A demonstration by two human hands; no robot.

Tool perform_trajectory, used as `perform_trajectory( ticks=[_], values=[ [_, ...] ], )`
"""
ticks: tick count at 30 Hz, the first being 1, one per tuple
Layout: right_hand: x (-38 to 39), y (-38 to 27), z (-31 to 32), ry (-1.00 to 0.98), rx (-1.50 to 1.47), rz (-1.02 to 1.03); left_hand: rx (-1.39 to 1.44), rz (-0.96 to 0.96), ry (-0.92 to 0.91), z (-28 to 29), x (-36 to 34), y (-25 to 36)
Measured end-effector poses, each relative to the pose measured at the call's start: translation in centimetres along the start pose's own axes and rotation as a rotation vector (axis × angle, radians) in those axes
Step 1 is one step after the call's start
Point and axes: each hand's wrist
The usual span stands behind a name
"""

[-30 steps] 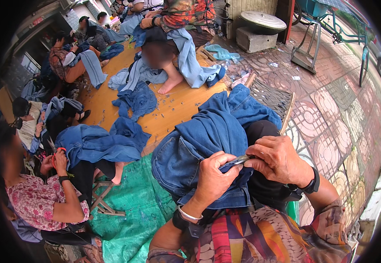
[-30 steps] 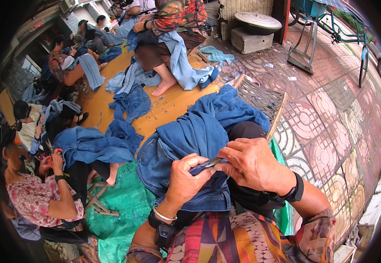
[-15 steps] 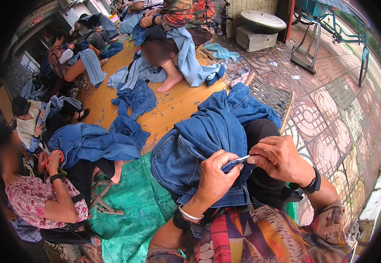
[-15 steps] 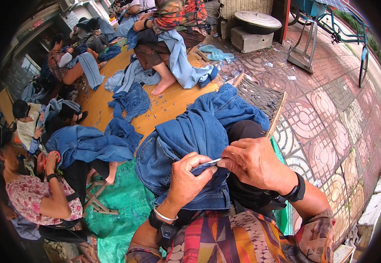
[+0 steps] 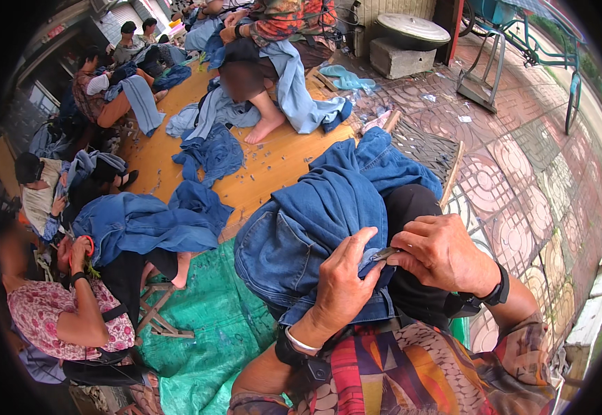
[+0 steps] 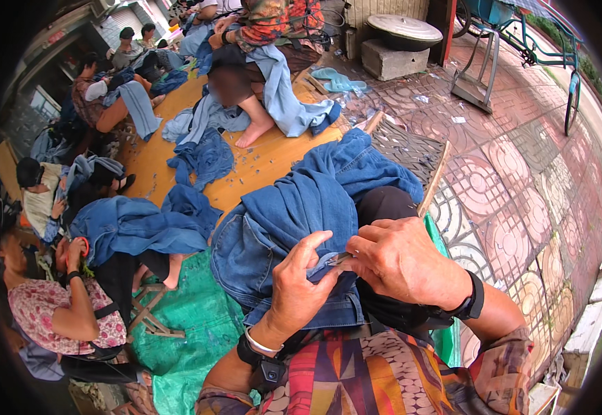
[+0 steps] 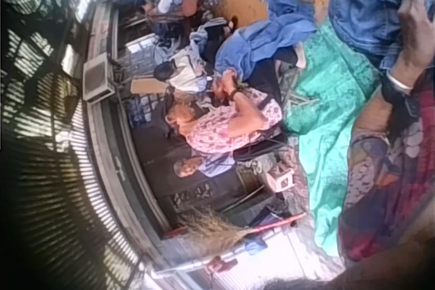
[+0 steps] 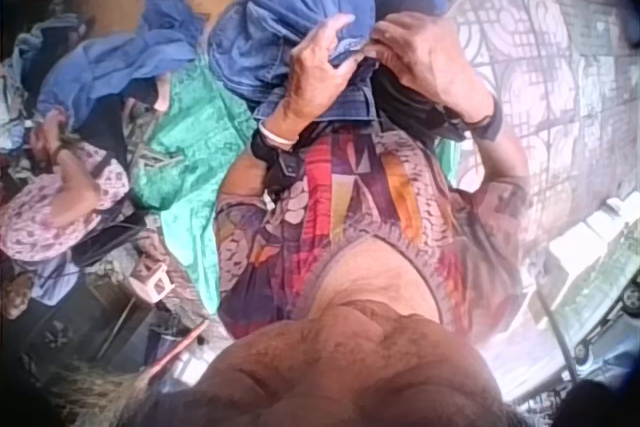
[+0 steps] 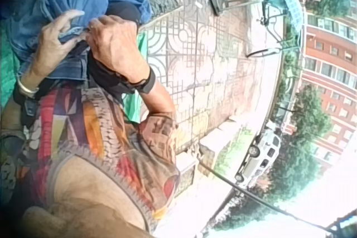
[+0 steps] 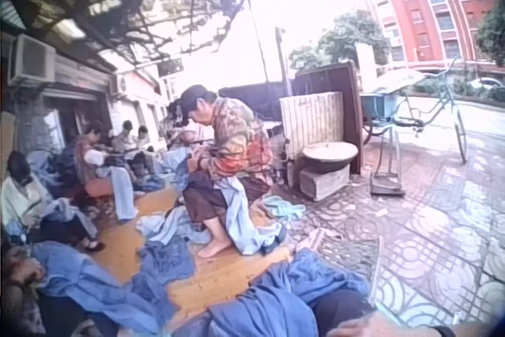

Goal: Trimming threads and repairing denim jeans using small scissors in a workshop environment.

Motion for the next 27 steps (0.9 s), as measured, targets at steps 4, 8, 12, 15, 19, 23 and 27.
perform_trajectory(
  ticks=[4,8,12,15,19,23,27],
  values=[
    [-0.2,-0.6,0.2,-0.028,0.101,0.036,-0.008,-0.059,0.004,-0.3,-0.1,-0.3],
    [-0.8,-0.7,0.4,-0.049,0.168,0.085,-0.015,-0.035,-0.007,0.1,0.0,0.0],
    [-0.8,0.0,0.6,-0.071,0.111,0.088,-0.004,0.078,-0.098,0.3,0.0,0.4],
    [-0.6,0.4,0.6,-0.048,0.025,0.081,0.023,0.099,-0.093,0.4,0.0,0.2],
    [-0.7,0.3,0.7,-0.023,-0.027,0.055,0.007,0.095,-0.096,0.6,0.1,0.1],
    [-0.7,0.3,0.5,-0.032,-0.005,0.056,0.014,0.073,-0.087,0.5,0.1,-0.1],
    [-0.9,0.3,0.3,-0.034,0.021,0.082,0.016,0.034,-0.054,0.1,0.0,-0.4]
  ],
)
Point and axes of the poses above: each hand's wrist, its own x-axis away from the middle knuckle, its own z-axis out of the back of the hand, y = z × x, and after that the axes turned 6 degrees about z, right-handed
